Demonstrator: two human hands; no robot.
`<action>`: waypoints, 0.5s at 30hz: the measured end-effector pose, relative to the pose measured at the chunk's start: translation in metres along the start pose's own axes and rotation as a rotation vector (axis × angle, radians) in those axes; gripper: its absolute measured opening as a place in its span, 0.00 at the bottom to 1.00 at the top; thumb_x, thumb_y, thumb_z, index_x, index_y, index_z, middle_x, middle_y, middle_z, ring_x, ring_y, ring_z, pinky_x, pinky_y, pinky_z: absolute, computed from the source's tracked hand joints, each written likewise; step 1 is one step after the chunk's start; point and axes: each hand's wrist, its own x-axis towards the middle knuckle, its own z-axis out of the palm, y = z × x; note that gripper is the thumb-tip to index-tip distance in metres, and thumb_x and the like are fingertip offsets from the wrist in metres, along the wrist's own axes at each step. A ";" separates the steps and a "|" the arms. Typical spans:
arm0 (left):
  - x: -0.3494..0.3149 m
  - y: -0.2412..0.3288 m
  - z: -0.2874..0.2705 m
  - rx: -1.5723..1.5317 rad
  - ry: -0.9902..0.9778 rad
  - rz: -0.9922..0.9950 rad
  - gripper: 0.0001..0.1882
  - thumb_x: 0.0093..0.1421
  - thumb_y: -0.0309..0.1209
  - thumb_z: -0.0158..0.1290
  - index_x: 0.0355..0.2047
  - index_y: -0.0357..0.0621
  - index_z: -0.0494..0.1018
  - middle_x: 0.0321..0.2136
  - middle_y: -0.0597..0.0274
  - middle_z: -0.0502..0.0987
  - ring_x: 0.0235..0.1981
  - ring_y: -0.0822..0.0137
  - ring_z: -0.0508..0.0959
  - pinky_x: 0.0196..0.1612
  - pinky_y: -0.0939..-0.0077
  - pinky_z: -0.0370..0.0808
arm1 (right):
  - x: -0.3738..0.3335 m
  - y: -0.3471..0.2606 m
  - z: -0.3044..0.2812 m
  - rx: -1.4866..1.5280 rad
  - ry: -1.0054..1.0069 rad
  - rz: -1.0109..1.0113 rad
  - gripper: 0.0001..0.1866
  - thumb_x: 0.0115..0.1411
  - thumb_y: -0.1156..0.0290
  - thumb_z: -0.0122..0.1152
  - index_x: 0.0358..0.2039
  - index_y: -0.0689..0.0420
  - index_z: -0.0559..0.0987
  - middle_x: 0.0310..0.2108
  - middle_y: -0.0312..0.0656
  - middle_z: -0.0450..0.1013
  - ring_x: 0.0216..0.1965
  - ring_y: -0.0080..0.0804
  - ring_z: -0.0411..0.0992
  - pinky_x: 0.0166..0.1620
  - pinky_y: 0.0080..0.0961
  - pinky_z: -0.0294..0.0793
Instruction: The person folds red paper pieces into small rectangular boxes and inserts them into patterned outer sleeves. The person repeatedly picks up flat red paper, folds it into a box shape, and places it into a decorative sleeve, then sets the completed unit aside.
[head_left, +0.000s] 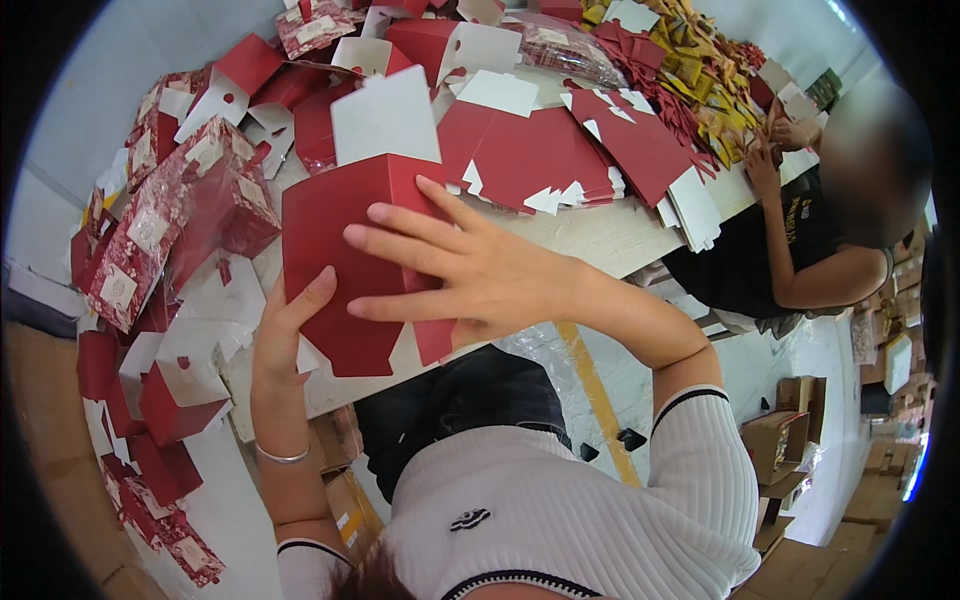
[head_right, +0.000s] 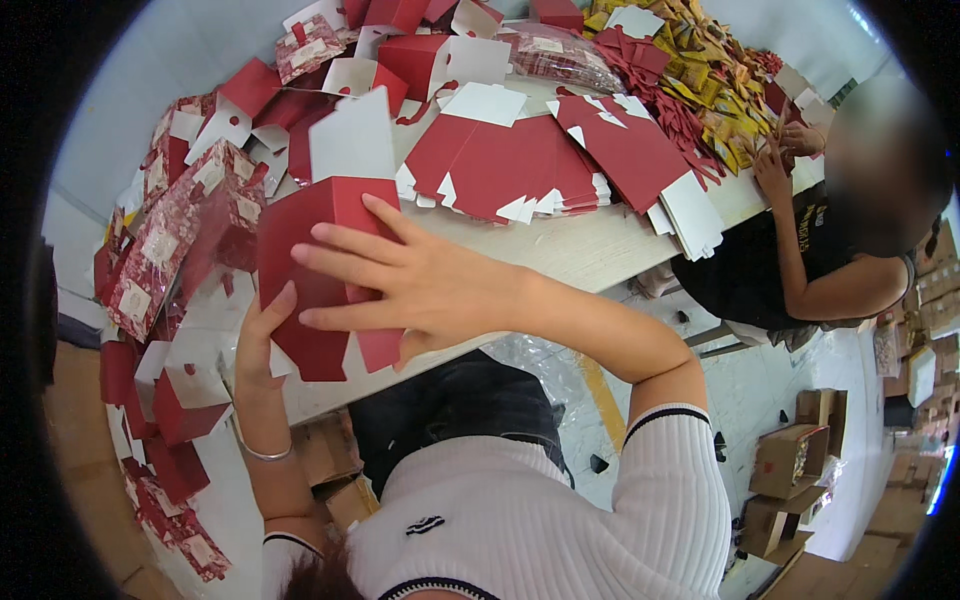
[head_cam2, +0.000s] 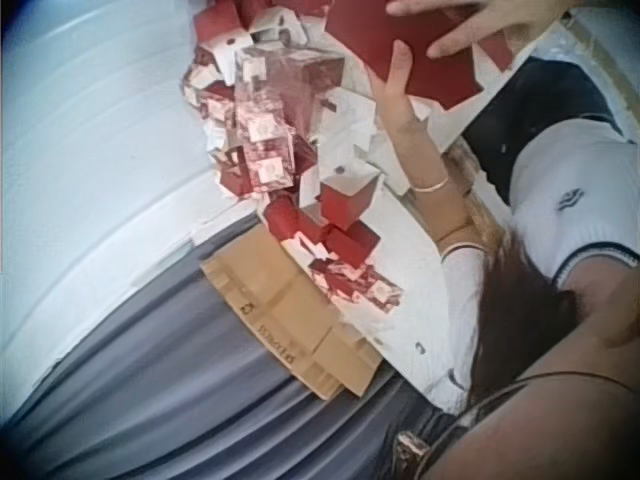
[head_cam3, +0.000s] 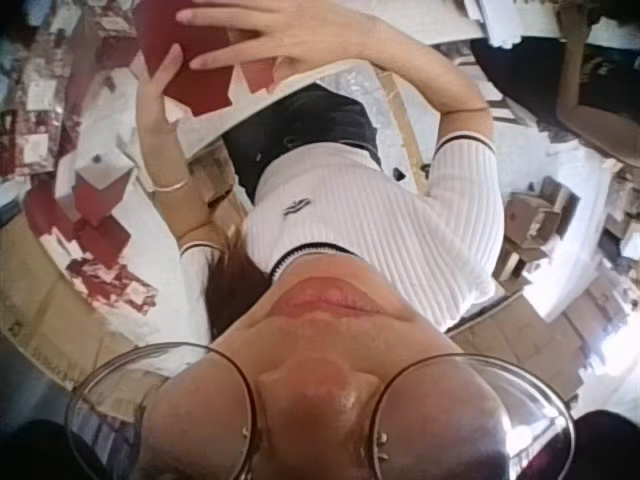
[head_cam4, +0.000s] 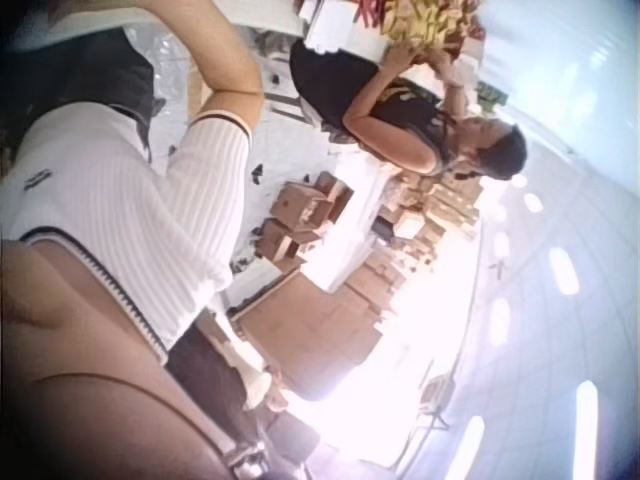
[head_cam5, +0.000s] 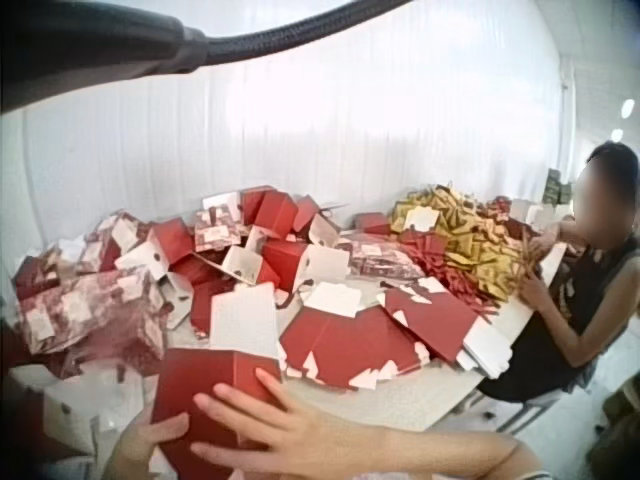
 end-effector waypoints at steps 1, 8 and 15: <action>-0.002 0.002 0.000 -0.049 -0.018 -0.040 0.25 0.56 0.33 0.49 0.53 0.39 0.59 0.47 0.58 0.68 0.45 0.67 0.70 0.47 0.75 0.67 | -0.005 0.003 -0.002 0.183 0.037 0.031 0.42 0.36 0.43 0.60 0.54 0.41 0.64 0.61 0.50 0.45 0.62 0.50 0.42 0.58 0.55 0.41; -0.015 0.005 0.007 0.002 -0.065 -0.318 0.21 0.58 0.38 0.48 0.47 0.36 0.66 0.40 0.60 0.73 0.38 0.72 0.74 0.44 0.80 0.70 | -0.013 0.001 -0.001 -0.025 0.182 0.014 0.41 0.35 0.53 0.67 0.53 0.42 0.64 0.59 0.46 0.51 0.60 0.47 0.48 0.57 0.54 0.44; -0.017 0.022 -0.030 0.307 -0.226 0.257 0.57 0.41 0.71 0.43 0.61 0.48 0.39 0.55 0.54 0.58 0.57 0.58 0.59 0.57 0.59 0.53 | -0.012 0.021 0.016 0.690 0.494 0.262 0.46 0.33 0.66 0.72 0.54 0.57 0.58 0.51 0.44 0.58 0.55 0.41 0.56 0.56 0.38 0.54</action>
